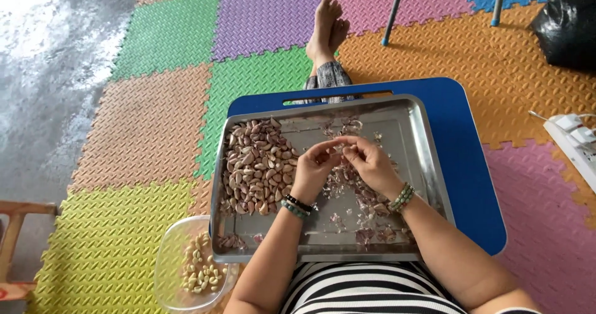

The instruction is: Manually peeling individual garlic cloves and separating the skins into a metal tray.

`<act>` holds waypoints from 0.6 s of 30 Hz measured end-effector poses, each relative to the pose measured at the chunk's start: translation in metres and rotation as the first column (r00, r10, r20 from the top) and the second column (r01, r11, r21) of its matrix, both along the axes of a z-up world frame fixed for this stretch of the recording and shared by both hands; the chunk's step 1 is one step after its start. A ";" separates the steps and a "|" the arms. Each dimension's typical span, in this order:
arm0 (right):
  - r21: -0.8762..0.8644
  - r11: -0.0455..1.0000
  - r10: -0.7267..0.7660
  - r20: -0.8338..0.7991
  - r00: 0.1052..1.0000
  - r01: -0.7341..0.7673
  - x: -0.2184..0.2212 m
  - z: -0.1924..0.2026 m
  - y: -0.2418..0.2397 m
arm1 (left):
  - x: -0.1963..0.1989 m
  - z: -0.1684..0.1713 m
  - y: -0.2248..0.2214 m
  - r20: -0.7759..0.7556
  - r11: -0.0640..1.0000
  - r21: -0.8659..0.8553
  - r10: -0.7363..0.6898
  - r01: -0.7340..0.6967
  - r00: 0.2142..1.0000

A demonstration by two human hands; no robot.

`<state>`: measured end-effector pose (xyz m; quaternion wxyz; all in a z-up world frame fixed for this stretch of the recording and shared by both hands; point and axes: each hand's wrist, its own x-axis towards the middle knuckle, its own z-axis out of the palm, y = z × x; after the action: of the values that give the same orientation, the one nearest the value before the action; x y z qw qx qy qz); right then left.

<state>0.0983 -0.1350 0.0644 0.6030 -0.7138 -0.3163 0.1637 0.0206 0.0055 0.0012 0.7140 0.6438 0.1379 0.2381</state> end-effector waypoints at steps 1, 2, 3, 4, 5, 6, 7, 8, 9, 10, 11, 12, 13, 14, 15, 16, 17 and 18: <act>0.008 1.000 0.009 0.005 1.000 -0.009 0.001 -0.001 0.000 | 0.000 0.005 -0.002 0.005 1.000 0.008 0.009 -0.009 1.000; -0.003 1.000 -0.003 0.018 1.000 0.003 0.001 -0.002 0.000 | 0.000 0.009 -0.004 0.016 0.999 -0.038 0.005 -0.004 1.000; -0.014 1.000 -0.011 0.028 1.000 0.012 0.001 -0.004 0.001 | -0.002 0.013 -0.007 0.025 0.996 -0.085 0.004 -0.002 1.000; -0.008 1.000 0.001 0.032 0.999 0.000 0.000 -0.004 0.002 | -0.003 0.016 -0.005 0.029 0.997 -0.078 0.016 -0.014 0.999; 0.004 1.000 -0.010 0.003 1.000 0.010 -0.001 -0.004 0.001 | -0.004 0.018 -0.005 0.023 0.978 -0.207 0.021 -0.016 1.000; 0.016 1.000 -0.021 -0.027 0.999 0.021 -0.001 -0.005 0.001 | -0.005 0.019 -0.005 0.017 0.943 -0.332 0.026 -0.019 1.000; 0.016 1.000 -0.018 -0.026 1.000 0.019 -0.002 -0.004 0.001 | -0.004 0.018 -0.004 0.018 0.943 -0.331 0.028 -0.020 0.999; 0.033 0.999 -0.026 -0.037 0.999 0.028 -0.003 -0.004 0.001 | -0.004 0.016 -0.002 0.004 0.922 -0.387 0.017 -0.014 1.000; 0.048 0.998 -0.037 -0.050 0.998 0.039 -0.005 -0.004 0.000 | -0.003 0.013 -0.002 -0.011 0.896 -0.444 0.004 -0.008 1.000; 0.046 0.998 -0.037 -0.050 0.998 0.039 -0.005 -0.002 0.000 | -0.003 0.013 -0.002 -0.011 0.895 -0.445 0.004 -0.008 1.000; 0.050 0.998 -0.036 -0.061 0.997 0.039 -0.005 -0.002 0.000 | -0.003 0.012 -0.001 -0.041 0.886 -0.464 -0.020 -0.001 0.999; 0.054 0.998 -0.035 -0.073 0.997 0.039 -0.006 -0.001 0.000 | -0.003 0.012 -0.001 -0.069 0.876 -0.482 -0.044 0.005 0.997; 0.053 0.998 -0.035 -0.074 0.997 0.039 -0.007 0.001 0.000 | -0.004 0.014 -0.001 -0.071 0.876 -0.483 -0.044 0.004 0.997; 0.054 0.998 -0.032 -0.068 0.997 0.036 -0.008 0.003 0.000 | -0.005 0.016 -0.001 -0.079 0.880 -0.475 -0.056 0.012 0.995; 0.056 0.998 -0.031 -0.063 0.998 0.034 -0.008 0.005 0.000 | -0.005 0.018 -0.001 -0.088 0.884 -0.467 -0.070 0.021 0.994; 0.055 0.998 -0.032 -0.064 0.997 0.035 -0.007 0.001 0.000 | -0.003 0.014 0.000 -0.089 0.884 -0.467 -0.071 0.022 0.994; 0.035 0.999 -0.035 -0.040 0.999 0.036 -0.005 -0.003 0.000 | -0.002 0.009 0.001 -0.041 0.890 -0.456 -0.030 0.008 0.999; 0.014 0.999 -0.037 -0.016 0.999 0.037 -0.004 -0.007 -0.001 | 0.000 0.004 0.002 0.006 0.896 -0.445 0.010 -0.007 1.000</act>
<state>0.0944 -0.1360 0.0573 0.6137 -0.7137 -0.2993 0.1558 0.0206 0.0075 0.0054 0.8417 0.4621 0.1885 0.2061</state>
